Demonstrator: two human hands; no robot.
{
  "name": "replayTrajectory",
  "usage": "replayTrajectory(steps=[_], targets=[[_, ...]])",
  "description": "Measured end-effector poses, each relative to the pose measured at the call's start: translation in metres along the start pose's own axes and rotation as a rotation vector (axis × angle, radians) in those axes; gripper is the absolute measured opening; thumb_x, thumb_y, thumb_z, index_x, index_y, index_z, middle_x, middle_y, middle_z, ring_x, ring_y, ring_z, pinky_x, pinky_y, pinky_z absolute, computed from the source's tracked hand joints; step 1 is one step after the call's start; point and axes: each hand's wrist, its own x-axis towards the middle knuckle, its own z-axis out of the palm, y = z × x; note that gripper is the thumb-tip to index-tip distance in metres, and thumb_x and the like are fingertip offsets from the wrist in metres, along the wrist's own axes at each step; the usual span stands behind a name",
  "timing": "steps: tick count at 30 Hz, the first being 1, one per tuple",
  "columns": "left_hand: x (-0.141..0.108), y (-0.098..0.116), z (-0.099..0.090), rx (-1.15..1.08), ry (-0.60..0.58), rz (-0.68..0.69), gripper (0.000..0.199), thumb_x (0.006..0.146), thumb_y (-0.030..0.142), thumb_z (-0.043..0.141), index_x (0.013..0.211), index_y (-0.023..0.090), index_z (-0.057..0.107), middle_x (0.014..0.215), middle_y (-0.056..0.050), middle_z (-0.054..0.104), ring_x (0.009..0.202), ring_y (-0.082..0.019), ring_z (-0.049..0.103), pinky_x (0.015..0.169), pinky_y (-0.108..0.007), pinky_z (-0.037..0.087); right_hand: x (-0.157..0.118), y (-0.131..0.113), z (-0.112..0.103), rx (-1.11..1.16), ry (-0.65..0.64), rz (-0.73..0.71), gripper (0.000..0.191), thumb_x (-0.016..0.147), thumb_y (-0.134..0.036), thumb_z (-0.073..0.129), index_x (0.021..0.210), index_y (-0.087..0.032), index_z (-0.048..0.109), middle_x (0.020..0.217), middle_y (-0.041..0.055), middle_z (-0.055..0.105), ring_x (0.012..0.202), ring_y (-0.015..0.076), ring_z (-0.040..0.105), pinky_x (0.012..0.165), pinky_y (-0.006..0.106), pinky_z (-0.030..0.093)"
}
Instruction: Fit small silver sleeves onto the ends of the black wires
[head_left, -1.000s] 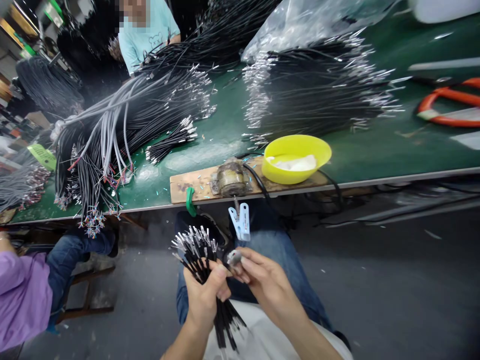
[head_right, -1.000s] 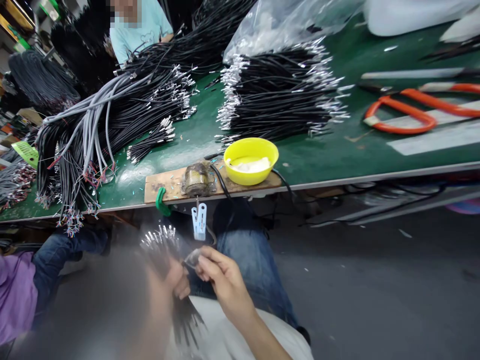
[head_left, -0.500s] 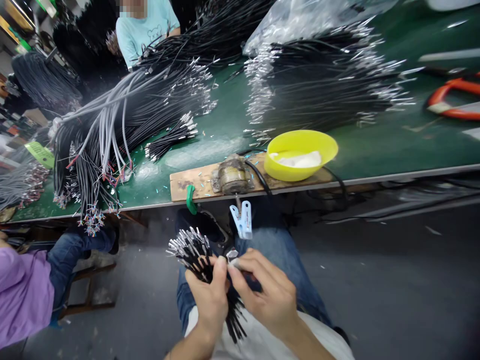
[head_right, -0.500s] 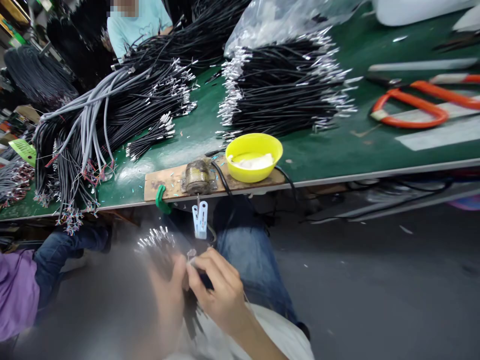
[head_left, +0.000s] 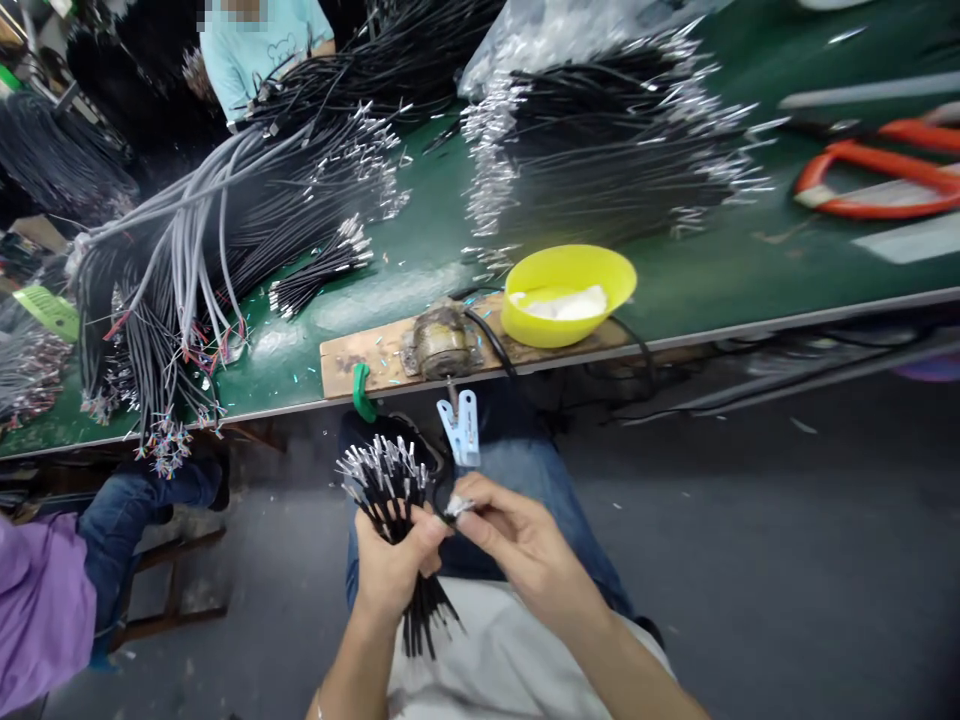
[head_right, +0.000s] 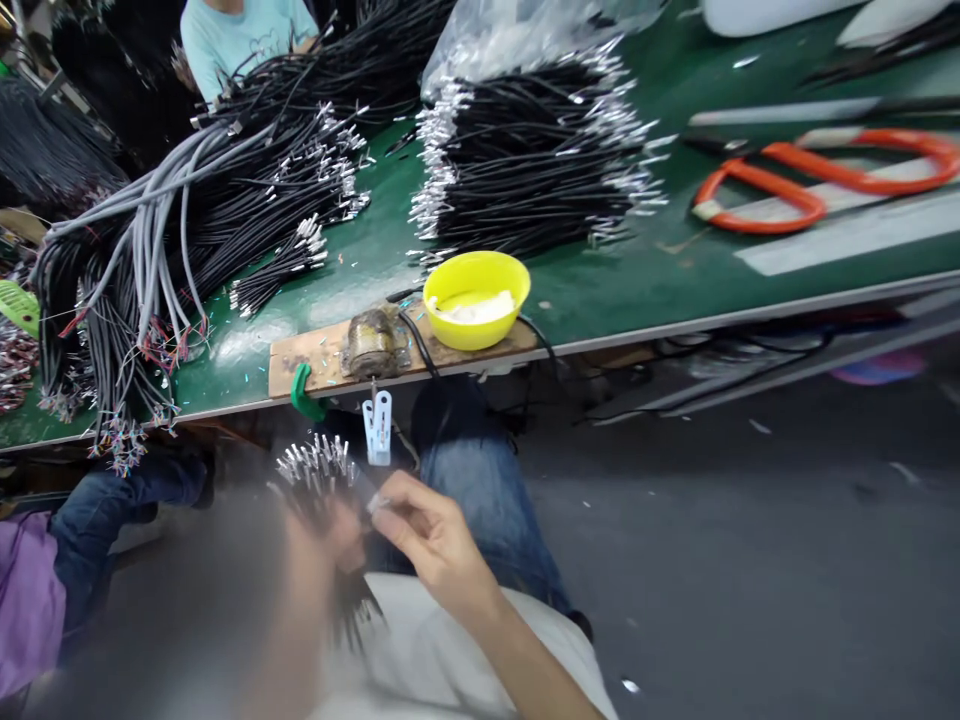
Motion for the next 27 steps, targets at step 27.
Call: replayTrajectory(steps=[27], targets=[[0.004,0.007,0.002,0.007,0.024,0.167,0.022,0.048,0.031,0.082,0.049,0.018,0.063,0.052,-0.001,0.063,0.055,-0.018,0.06,0.058,-0.031,0.05,0.051,-0.013,-0.015,0.128,0.03,0.183,0.043,0.063,-0.058,0.066,0.056,-0.016,0.059,0.052,-0.0021,0.05,0.054,0.0112,0.045,0.05,0.022,0.039]])
